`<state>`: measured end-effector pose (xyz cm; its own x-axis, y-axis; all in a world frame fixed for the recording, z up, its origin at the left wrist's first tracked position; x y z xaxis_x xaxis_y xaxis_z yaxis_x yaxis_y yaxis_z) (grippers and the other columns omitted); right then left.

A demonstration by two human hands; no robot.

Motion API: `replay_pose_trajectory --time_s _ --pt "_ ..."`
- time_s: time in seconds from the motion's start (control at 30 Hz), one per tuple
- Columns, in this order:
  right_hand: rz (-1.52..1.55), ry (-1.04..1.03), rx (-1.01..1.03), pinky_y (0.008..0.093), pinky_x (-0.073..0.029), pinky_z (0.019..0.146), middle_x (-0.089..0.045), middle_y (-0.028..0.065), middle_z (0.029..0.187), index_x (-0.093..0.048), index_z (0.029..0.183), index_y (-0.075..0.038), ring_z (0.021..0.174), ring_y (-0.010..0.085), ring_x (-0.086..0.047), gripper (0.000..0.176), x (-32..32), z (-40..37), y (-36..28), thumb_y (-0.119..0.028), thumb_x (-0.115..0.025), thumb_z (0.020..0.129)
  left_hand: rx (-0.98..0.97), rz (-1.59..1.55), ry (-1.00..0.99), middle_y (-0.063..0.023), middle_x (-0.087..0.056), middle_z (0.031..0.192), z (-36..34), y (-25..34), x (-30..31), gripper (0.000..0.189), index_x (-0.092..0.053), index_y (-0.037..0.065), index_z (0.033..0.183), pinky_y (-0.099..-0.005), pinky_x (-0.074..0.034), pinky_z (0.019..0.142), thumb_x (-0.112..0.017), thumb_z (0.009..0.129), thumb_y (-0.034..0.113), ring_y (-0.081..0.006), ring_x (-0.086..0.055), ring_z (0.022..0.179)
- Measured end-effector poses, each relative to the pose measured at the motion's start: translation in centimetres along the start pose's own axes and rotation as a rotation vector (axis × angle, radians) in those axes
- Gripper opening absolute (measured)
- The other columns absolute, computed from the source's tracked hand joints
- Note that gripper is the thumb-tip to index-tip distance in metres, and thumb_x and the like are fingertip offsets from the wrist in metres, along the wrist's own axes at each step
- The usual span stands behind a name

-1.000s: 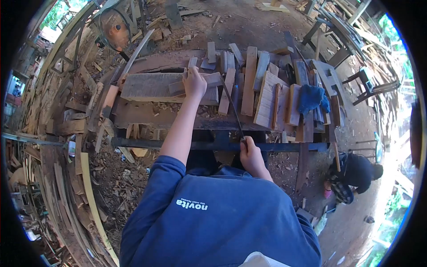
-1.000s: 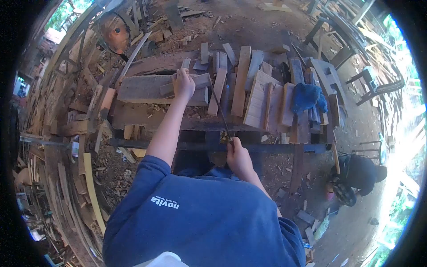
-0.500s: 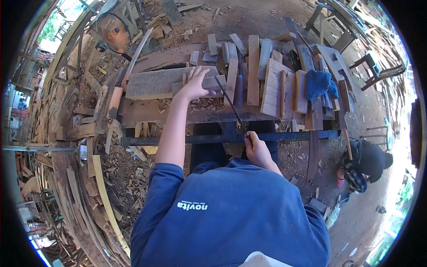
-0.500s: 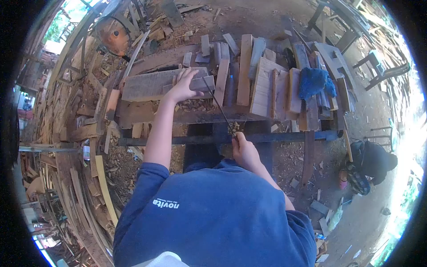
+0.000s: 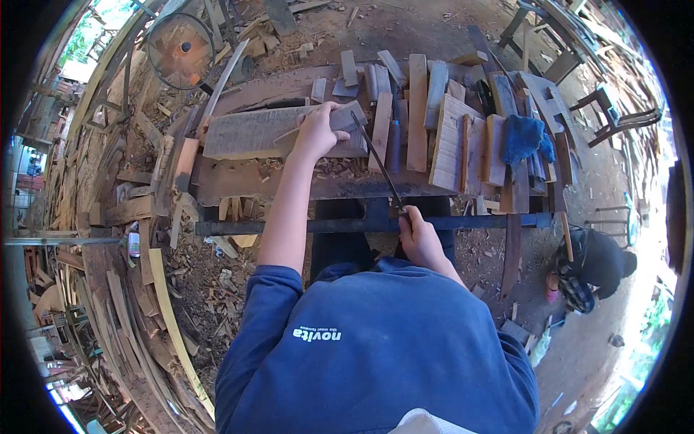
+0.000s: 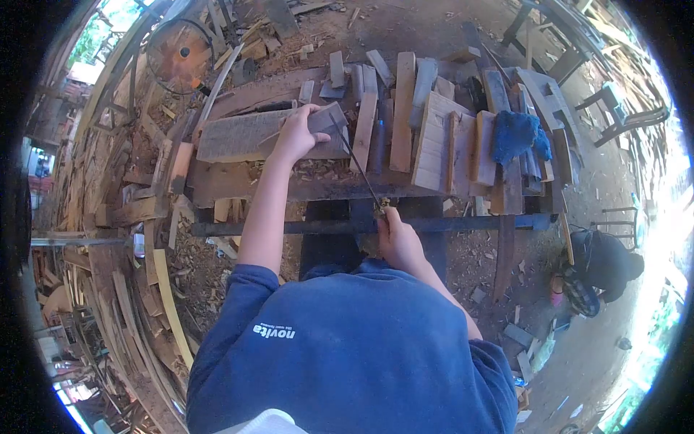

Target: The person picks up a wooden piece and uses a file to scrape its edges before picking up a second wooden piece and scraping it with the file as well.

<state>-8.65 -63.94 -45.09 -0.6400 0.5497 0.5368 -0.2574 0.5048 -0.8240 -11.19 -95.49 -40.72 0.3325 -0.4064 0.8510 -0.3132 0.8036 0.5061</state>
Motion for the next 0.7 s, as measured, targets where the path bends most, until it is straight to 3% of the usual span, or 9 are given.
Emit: replay_pose_trajectory --time_s 0.2,0.4,0.43,0.5,0.7 --pt "-0.065 0.087 0.085 0.0578 -0.049 0.067 -0.066 0.0297 0.084 -0.048 0.119 -0.006 0.08 0.0497 -0.064 0.025 -0.2 2.1 -1.8 -0.025 -0.047 0.101 -0.056 -0.108 0.093 -0.0139 -0.066 0.116 0.1 -0.4 0.5 0.05 -0.063 0.003 0.115 -0.0428 -0.041 0.1 -0.083 0.07 0.013 -0.0347 -0.057 0.115" --pt "-0.118 0.083 0.101 0.055 -0.05 0.066 -0.066 0.029 0.085 -0.049 0.119 -0.004 0.08 0.0485 -0.064 0.025 -0.9 2.7 -2.7 -0.021 -0.048 0.1 -0.06 0.18 0.167 -0.0198 -0.067 0.113 -0.9 0.8 1.2 0.049 -0.063 0.001 0.115 -0.0438 -0.047 0.095 -0.082 0.073 0.02 -0.0363 -0.06 0.108" --pt "-0.135 0.094 0.105 0.0527 -0.049 0.065 -0.066 0.0283 0.085 -0.049 0.118 -0.002 0.081 0.0473 -0.064 0.023 -0.9 2.7 -2.8 -0.016 -0.051 0.1 -0.059 0.177 0.167 -0.0198 -0.067 0.113 -1.0 1.3 1.4 0.049 -0.063 0.001 0.115 -0.0438 -0.047 0.095 -0.082 0.073 0.02 -0.0363 -0.06 0.108" --pt "-0.139 0.082 0.096 0.0529 -0.049 0.065 -0.066 0.0282 0.084 -0.049 0.118 -0.002 0.08 0.0474 -0.064 0.023 -1.0 2.5 -2.8 -0.016 -0.051 0.1 0.129 0.152 0.044 -0.0204 -0.068 0.11 -1.0 1.3 1.3 0.048 -0.062 0.001 0.114 -0.0464 -0.049 0.092 -0.079 0.077 0.025 -0.0381 -0.063 0.106" --pt "-0.166 0.08 0.105 0.0528 -0.05 0.063 -0.066 0.0281 0.081 -0.049 0.118 -0.001 0.078 0.0471 -0.064 0.023 -1.1 2.5 -2.7 -0.015 -0.05 0.1 0.073 0.171 0.08 -0.0213 -0.069 0.103 -1.1 0.8 0.8 0.048 -0.061 0.001 0.113 -0.0478 -0.051 0.086 -0.079 0.077 0.027 -0.0397 -0.066 0.099"
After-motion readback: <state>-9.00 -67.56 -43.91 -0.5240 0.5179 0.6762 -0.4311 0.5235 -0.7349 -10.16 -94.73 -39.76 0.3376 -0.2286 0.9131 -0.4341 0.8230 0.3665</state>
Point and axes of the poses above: each hand's wrist, its own z-axis towards the middle knuckle, its own x-axis out of the back of the hand, y = z × x, the point moved 4 cm from there along z, towards the middle knuckle
